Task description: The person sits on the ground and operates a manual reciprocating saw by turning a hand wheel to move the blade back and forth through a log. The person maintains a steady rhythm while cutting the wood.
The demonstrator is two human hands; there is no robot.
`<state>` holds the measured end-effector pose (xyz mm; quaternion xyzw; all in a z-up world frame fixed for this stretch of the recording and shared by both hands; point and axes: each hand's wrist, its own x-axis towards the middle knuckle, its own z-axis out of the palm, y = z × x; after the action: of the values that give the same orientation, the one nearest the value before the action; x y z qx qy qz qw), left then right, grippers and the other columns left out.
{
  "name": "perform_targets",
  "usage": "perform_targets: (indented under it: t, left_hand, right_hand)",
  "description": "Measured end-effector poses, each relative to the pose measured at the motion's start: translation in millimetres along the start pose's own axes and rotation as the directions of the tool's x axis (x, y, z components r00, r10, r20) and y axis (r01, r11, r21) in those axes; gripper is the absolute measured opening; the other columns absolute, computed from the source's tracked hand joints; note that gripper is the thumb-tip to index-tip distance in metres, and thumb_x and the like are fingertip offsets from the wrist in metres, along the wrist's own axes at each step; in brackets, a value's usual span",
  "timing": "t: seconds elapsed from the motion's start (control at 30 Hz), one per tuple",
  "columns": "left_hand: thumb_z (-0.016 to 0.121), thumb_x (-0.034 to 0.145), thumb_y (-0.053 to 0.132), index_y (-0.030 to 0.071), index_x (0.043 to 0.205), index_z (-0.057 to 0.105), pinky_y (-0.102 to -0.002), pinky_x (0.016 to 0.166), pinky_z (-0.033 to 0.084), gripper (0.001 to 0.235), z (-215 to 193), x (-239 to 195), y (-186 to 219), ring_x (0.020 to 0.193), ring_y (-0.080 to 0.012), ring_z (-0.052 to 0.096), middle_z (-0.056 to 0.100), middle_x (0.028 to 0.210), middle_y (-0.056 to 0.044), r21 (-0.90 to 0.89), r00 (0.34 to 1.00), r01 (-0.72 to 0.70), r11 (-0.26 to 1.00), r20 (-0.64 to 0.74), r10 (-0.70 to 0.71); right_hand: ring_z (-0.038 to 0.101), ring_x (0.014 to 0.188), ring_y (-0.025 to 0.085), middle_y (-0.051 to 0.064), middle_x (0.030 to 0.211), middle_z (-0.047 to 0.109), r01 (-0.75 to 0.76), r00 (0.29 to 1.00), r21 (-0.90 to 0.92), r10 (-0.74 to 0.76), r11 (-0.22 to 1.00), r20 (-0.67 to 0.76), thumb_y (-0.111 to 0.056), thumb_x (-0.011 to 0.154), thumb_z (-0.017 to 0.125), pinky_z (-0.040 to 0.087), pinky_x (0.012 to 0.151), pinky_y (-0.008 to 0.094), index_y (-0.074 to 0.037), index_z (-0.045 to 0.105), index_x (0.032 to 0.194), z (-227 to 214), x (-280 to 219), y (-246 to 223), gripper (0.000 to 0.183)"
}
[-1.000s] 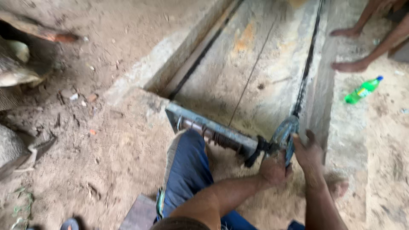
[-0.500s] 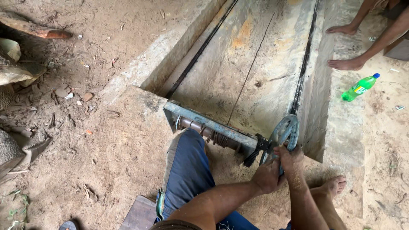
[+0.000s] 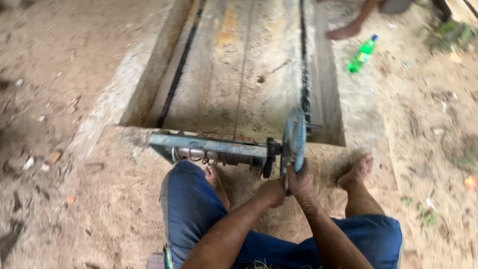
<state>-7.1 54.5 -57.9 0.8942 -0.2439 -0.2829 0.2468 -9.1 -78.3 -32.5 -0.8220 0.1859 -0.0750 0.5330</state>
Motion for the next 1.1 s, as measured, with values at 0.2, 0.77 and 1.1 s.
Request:
perform_targets:
  t: [0.2, 0.77, 1.1]
  left_hand:
    - [0.048, 0.100, 0.031, 0.004, 0.121, 0.069, -0.048, 0.085, 0.058, 0.040, -43.9, 27.8, -11.2, 0.092, -0.0324, 0.074, 0.075, 0.106, -0.017, -0.383, 0.917, -0.046, 0.923, -0.383, -0.114]
    - [0.039, 0.107, 0.052, -0.012, 0.130, 0.054, -0.036, 0.035, 0.045, 0.070, -141.7, 128.4, 68.0, 0.043, -0.0149, 0.053, 0.055, 0.060, 0.000, -0.041, 0.910, 0.185, 0.982, -0.370, -0.187]
    - [0.053, 0.099, 0.031, -0.014, 0.144, 0.033, -0.042, 0.048, 0.059, 0.067, -121.2, 91.5, 76.0, 0.054, -0.0325, 0.069, 0.067, 0.061, -0.014, -0.089, 0.835, 0.051, 0.995, -0.542, -0.091]
  right_hand:
    - [0.068, 0.062, 0.030, 0.021, 0.075, 0.068, 0.233, 0.961, -0.081, -0.242, 0.969, -0.136, -0.030, 0.099, 0.065, 0.054, 0.056, 0.048, -0.003, 0.059, 0.120, 3.9, -33.4, -1.2, 0.035]
    - [0.066, 0.056, 0.018, 0.009, 0.074, 0.068, -0.031, 0.999, -0.084, 0.032, 0.996, 0.017, -0.026, 0.098, 0.062, 0.055, 0.052, 0.038, -0.009, 0.049, 0.120, -4.2, -51.3, -41.2, 0.031]
    - [0.064, 0.062, 0.017, 0.009, 0.082, 0.064, 0.202, 0.979, 0.060, -0.202, 0.977, -0.012, -0.017, 0.096, 0.063, 0.055, 0.053, 0.037, -0.006, 0.056, 0.114, 11.0, -56.4, 1.1, 0.023]
